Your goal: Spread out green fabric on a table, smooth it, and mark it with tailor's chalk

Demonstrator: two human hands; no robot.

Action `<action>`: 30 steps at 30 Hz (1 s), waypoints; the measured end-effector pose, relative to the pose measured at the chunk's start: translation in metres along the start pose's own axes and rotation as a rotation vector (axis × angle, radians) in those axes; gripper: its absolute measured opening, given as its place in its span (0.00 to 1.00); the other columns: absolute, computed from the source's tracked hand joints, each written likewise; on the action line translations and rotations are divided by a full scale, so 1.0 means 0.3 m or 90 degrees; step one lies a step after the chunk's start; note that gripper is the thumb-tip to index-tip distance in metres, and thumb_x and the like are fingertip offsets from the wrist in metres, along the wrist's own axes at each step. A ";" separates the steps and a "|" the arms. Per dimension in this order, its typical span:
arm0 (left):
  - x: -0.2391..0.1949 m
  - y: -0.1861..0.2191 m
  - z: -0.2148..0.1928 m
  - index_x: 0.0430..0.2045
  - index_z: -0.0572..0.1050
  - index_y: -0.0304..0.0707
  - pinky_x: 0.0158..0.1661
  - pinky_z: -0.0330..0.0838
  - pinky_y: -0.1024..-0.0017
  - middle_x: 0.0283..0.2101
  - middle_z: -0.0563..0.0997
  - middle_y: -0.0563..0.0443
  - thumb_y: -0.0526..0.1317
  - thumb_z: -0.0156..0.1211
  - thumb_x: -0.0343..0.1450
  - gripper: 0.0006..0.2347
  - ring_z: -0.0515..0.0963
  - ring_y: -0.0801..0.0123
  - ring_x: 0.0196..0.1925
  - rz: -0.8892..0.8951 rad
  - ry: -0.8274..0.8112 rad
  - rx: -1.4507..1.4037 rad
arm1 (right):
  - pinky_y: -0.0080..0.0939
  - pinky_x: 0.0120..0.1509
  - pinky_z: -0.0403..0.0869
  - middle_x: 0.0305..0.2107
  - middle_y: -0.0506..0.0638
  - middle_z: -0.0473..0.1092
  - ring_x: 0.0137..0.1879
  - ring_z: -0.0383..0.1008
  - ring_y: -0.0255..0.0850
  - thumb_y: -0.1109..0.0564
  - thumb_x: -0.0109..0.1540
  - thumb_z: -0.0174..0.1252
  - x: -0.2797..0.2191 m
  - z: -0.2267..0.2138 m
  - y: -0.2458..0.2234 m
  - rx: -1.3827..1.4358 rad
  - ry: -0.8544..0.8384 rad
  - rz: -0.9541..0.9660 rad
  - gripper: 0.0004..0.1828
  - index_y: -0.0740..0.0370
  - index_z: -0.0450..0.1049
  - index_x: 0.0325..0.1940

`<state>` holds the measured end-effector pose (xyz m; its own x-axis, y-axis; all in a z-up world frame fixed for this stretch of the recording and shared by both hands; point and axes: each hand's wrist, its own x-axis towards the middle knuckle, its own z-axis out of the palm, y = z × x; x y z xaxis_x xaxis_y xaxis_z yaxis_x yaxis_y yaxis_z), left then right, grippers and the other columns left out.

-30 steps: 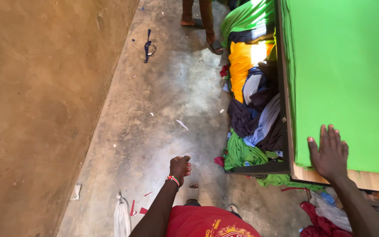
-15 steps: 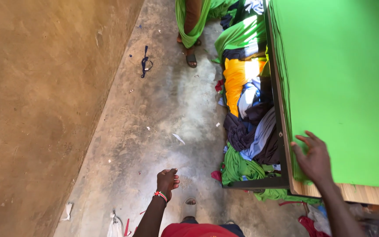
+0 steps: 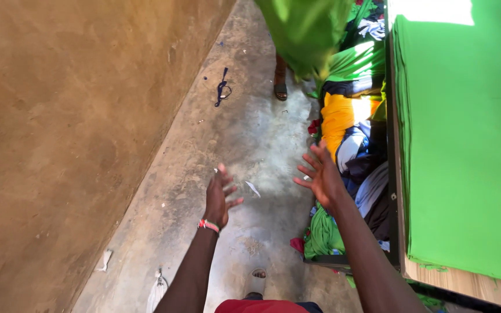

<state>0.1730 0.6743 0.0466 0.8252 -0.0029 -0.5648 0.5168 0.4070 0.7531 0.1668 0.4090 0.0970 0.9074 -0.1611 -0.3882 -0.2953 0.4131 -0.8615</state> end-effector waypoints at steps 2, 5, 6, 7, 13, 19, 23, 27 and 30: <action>-0.067 0.133 0.061 0.69 0.54 0.42 0.56 0.68 0.39 0.70 0.55 0.39 0.67 0.49 0.71 0.37 0.60 0.47 0.66 0.010 -0.059 -0.083 | 0.79 0.66 0.63 0.75 0.62 0.44 0.77 0.52 0.67 0.20 0.62 0.43 -0.090 0.158 -0.136 0.125 -0.035 0.062 0.51 0.47 0.45 0.81; -0.055 0.220 0.205 0.73 0.51 0.56 0.49 0.70 0.25 0.75 0.47 0.40 0.72 0.48 0.67 0.41 0.62 0.47 0.60 0.040 -0.232 -0.191 | 0.92 0.66 0.54 0.70 0.59 0.57 0.73 0.56 0.77 0.26 0.59 0.50 -0.116 0.247 -0.238 0.443 -0.124 0.005 0.46 0.47 0.56 0.77; -0.007 0.166 0.268 0.72 0.54 0.52 0.53 0.71 0.35 0.71 0.53 0.36 0.69 0.48 0.70 0.38 0.66 0.50 0.60 0.051 -0.309 -0.198 | 0.89 0.66 0.56 0.69 0.60 0.59 0.71 0.59 0.75 0.28 0.59 0.52 -0.064 0.184 -0.191 0.388 -0.116 0.051 0.45 0.50 0.58 0.75; 0.044 0.109 0.331 0.72 0.56 0.47 0.57 0.72 0.44 0.68 0.60 0.33 0.66 0.48 0.74 0.35 0.69 0.52 0.61 0.061 -0.387 -0.206 | 0.85 0.67 0.58 0.67 0.60 0.61 0.69 0.62 0.72 0.31 0.59 0.54 -0.019 0.122 -0.136 0.332 -0.108 0.096 0.44 0.53 0.59 0.74; -0.244 -0.089 0.375 0.62 0.65 0.42 0.47 0.83 0.57 0.55 0.79 0.42 0.33 0.82 0.55 0.39 0.81 0.56 0.52 0.091 -0.470 0.033 | 0.65 0.72 0.67 0.55 0.65 0.74 0.57 0.77 0.58 0.44 0.58 0.67 0.490 -0.459 0.255 -0.002 -0.063 0.324 0.38 0.71 0.70 0.65; -0.245 -0.361 0.254 0.45 0.80 0.40 0.38 0.85 0.63 0.41 0.85 0.44 0.32 0.71 0.65 0.14 0.86 0.60 0.41 -0.003 -0.353 0.077 | 0.66 0.49 0.81 0.41 0.64 0.78 0.41 0.81 0.60 0.36 0.56 0.67 -0.375 -0.100 0.204 0.129 0.036 0.253 0.34 0.63 0.75 0.55; -0.335 -0.423 0.232 0.41 0.81 0.38 0.41 0.84 0.63 0.34 0.84 0.46 0.32 0.68 0.62 0.14 0.85 0.62 0.37 -0.004 -0.297 0.095 | 0.64 0.46 0.82 0.40 0.65 0.79 0.43 0.82 0.59 0.57 0.50 0.77 -0.521 -0.157 0.244 -0.048 0.037 0.177 0.33 0.62 0.74 0.57; -0.407 -0.400 0.211 0.44 0.81 0.36 0.41 0.82 0.67 0.36 0.84 0.46 0.32 0.65 0.66 0.12 0.83 0.67 0.37 -0.001 -0.214 0.080 | 0.52 0.51 0.81 0.49 0.60 0.77 0.49 0.79 0.49 0.59 0.48 0.80 -0.605 -0.271 0.373 -0.217 0.041 0.076 0.48 0.62 0.68 0.70; -0.417 -0.443 0.188 0.43 0.80 0.35 0.37 0.80 0.65 0.36 0.85 0.46 0.31 0.66 0.67 0.11 0.83 0.66 0.35 0.020 -0.202 0.056 | 0.46 0.49 0.81 0.45 0.59 0.80 0.44 0.80 0.45 0.63 0.52 0.72 -0.723 -0.164 0.376 -0.166 0.070 0.081 0.39 0.64 0.70 0.67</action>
<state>0.0140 0.5691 0.0360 0.8639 -0.2814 -0.4177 0.4960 0.3317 0.8025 -0.0779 0.4464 0.0680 0.8247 -0.2240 -0.5194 -0.4842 0.1951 -0.8529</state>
